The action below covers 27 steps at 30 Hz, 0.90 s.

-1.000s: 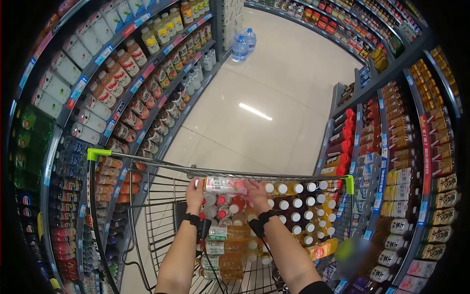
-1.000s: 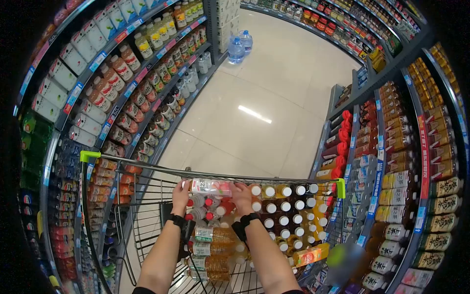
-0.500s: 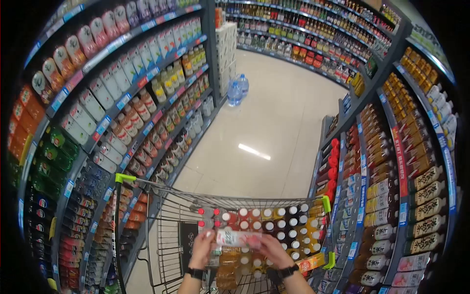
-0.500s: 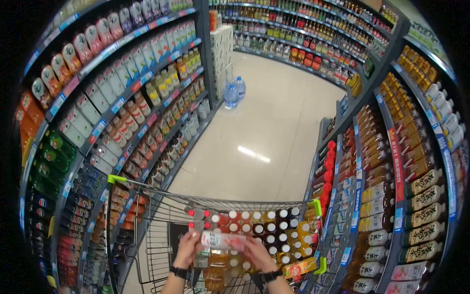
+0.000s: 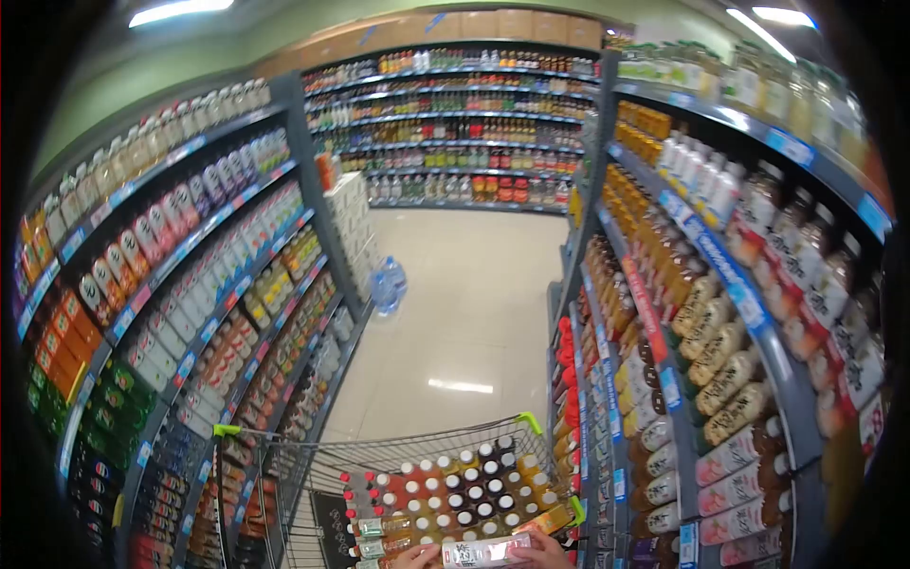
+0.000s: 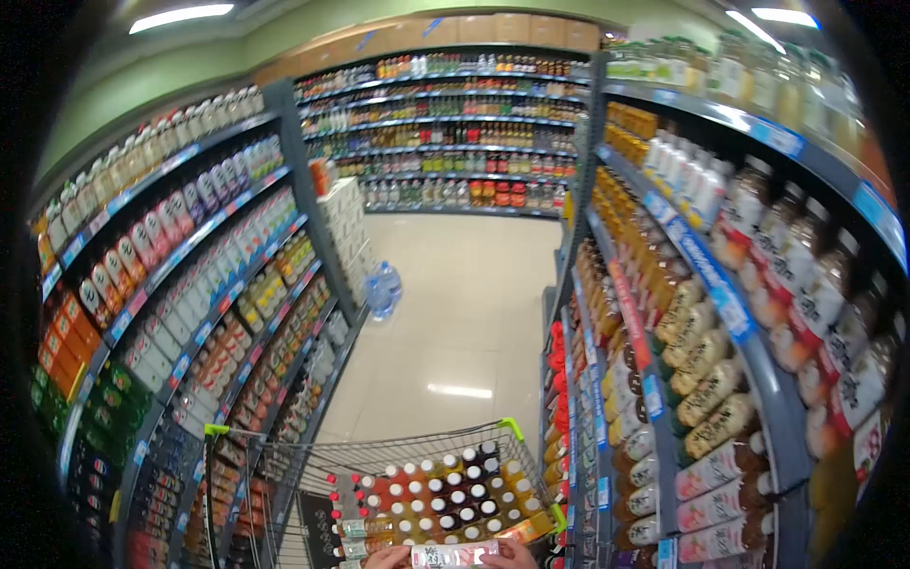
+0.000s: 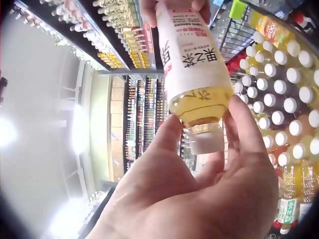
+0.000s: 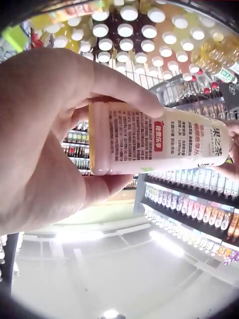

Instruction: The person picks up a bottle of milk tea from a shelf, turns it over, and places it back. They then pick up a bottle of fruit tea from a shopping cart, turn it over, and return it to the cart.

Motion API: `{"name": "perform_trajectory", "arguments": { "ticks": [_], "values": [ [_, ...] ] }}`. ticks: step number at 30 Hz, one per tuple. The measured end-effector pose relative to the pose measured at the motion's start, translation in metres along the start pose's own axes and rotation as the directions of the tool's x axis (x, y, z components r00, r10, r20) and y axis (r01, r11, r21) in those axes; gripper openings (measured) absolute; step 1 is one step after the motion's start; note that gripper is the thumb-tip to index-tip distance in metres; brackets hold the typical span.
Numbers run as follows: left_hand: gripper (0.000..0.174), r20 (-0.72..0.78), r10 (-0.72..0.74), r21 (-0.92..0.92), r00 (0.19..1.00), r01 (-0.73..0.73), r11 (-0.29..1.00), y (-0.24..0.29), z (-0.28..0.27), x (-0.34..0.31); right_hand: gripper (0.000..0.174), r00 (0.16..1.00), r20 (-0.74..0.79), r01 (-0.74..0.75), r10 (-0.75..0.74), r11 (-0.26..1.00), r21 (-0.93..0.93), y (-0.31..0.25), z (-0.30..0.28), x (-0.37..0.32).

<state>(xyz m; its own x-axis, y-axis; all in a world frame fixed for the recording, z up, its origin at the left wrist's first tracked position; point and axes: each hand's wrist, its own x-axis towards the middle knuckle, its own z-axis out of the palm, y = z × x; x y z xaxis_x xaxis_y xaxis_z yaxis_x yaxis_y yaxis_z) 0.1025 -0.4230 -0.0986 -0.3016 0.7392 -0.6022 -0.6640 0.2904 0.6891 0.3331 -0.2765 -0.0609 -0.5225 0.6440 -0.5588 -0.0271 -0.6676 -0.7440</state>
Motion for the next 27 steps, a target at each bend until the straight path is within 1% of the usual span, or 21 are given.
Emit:
{"name": "perform_trajectory", "arguments": {
  "ticks": [2, 3, 4, 5, 7, 8, 9, 10, 11, 13, 14, 16, 18, 19, 20, 21, 22, 23, 25, 26, 27],
  "values": [
    [0.041, 0.152, -0.232, -0.232, 0.961, 0.263, 0.937, 0.001, 0.021, -0.009, 0.039, 0.999, 0.006, 0.036, -0.036, 0.998, 0.05, -0.022, -0.007, -0.027],
    [0.041, 0.16, -0.222, -0.204, 0.962, 0.253, 0.946, 0.002, 0.034, -0.013, 0.038, 0.998, 0.017, 0.054, -0.056, 0.995, 0.082, -0.028, -0.012, -0.035],
    [0.046, 0.204, -0.154, -0.249, 0.967, 0.204, 0.947, 0.002, 0.049, -0.017, 0.037, 0.991, 0.087, 0.094, -0.106, 0.987, 0.127, -0.03, -0.02, -0.041],
    [0.052, 0.244, -0.09, -0.296, 0.965, 0.163, 0.941, 0.0, 0.062, -0.023, 0.037, 0.988, 0.082, 0.117, -0.131, 0.982, 0.15, -0.029, -0.026, -0.044],
    [0.056, 0.228, -0.045, -0.297, 0.973, 0.114, 0.948, -0.005, 0.086, -0.035, 0.041, 0.938, 0.199, 0.253, -0.284, 0.953, 0.169, -0.033, -0.036, -0.05],
    [0.059, 0.199, -0.001, -0.325, 0.98, 0.067, 0.943, -0.009, 0.095, -0.041, 0.053, 0.949, 0.206, 0.196, -0.238, 0.959, 0.206, -0.038, -0.042, -0.055],
    [0.063, 0.166, 0.041, -0.352, 0.985, 0.021, 0.936, -0.012, 0.1, -0.044, 0.053, 0.947, 0.198, 0.21, -0.254, 0.953, 0.221, -0.043, -0.048, -0.06],
    [0.064, 0.264, 0.139, -0.266, 0.954, -0.067, 0.962, -0.022, 0.095, -0.045, 0.058, 0.968, 0.204, 0.09, -0.146, 0.961, 0.261, -0.046, -0.055, -0.065],
    [0.064, 0.271, 0.136, -0.255, 0.953, -0.065, 0.965, -0.027, 0.094, -0.047, 0.064, 0.975, 0.218, -0.035, -0.031, 0.955, 0.296, -0.049, -0.06, -0.07],
    [0.061, 0.305, 0.103, -0.443, 0.947, 0.045, 0.895, -0.035, 0.092, -0.047, 0.065, 0.97, 0.241, -0.047, -0.014, 0.969, 0.243, -0.048, -0.066, -0.074],
    [0.061, 0.3, 0.107, -0.442, 0.948, 0.039, 0.896, -0.038, 0.089, -0.049, 0.062, 0.967, 0.254, -0.024, -0.029, 0.979, 0.201, -0.043, -0.068, -0.073],
    [0.058, 0.331, 0.182, -0.403, 0.926, -0.036, 0.915, -0.042, 0.082, -0.052, 0.058, 0.96, 0.276, -0.003, -0.04, 0.989, 0.151, -0.028, -0.072, -0.067],
    [0.058, 0.34, 0.199, -0.376, 0.919, -0.061, 0.925, -0.044, 0.077, -0.054, 0.052, 0.968, 0.231, 0.028, -0.102, 0.952, 0.303, -0.013, -0.07, -0.063],
    [0.058, 0.355, 0.21, -0.344, 0.911, -0.082, 0.935, -0.043, 0.075, -0.056, 0.052, 0.967, 0.235, 0.027, -0.101, 0.954, 0.299, -0.011, -0.067, -0.065],
    [0.058, 0.354, 0.216, -0.348, 0.91, -0.087, 0.933, -0.043, 0.074, -0.058, 0.051, 0.967, 0.176, 0.115, -0.182, 0.936, 0.333, -0.007, -0.062, -0.069],
    [0.058, 0.363, 0.177, -0.306, 0.915, -0.062, 0.95, -0.038, 0.081, -0.064, 0.05, 0.959, 0.114, 0.204, -0.26, 0.91, 0.362, -0.006, -0.056, -0.073],
    [0.059, 0.373, 0.138, -0.262, 0.918, -0.038, 0.964, -0.034, 0.084, -0.069, 0.047, 0.918, 0.185, 0.285, -0.352, 0.907, 0.311, -0.008, -0.054, -0.077],
    [0.059, 0.377, 0.146, -0.264, 0.915, -0.045, 0.963, -0.032, 0.084, -0.069, 0.047, 0.914, 0.188, 0.293, -0.359, 0.906, 0.307, -0.005, -0.054, -0.077],
    [0.058, 0.389, 0.053, -0.344, 0.92, 0.092, 0.934, -0.027, 0.083, -0.068, 0.046, 0.793, 0.263, 0.555, -0.549, 0.83, 0.056, 0.0, -0.051, -0.075],
    [0.057, 0.373, 0.083, -0.284, 0.924, 0.029, 0.959, -0.027, 0.079, -0.068, 0.046, 0.792, 0.298, 0.546, -0.532, 0.837, 0.043, 0.002, -0.049, -0.075],
    [0.057, 0.384, 0.07, -0.285, 0.921, 0.046, 0.958, -0.024, 0.078, -0.073, 0.049, 0.78, 0.323, 0.562, -0.536, 0.827, 0.014, 0.005, -0.046, -0.077]
  ]
}}
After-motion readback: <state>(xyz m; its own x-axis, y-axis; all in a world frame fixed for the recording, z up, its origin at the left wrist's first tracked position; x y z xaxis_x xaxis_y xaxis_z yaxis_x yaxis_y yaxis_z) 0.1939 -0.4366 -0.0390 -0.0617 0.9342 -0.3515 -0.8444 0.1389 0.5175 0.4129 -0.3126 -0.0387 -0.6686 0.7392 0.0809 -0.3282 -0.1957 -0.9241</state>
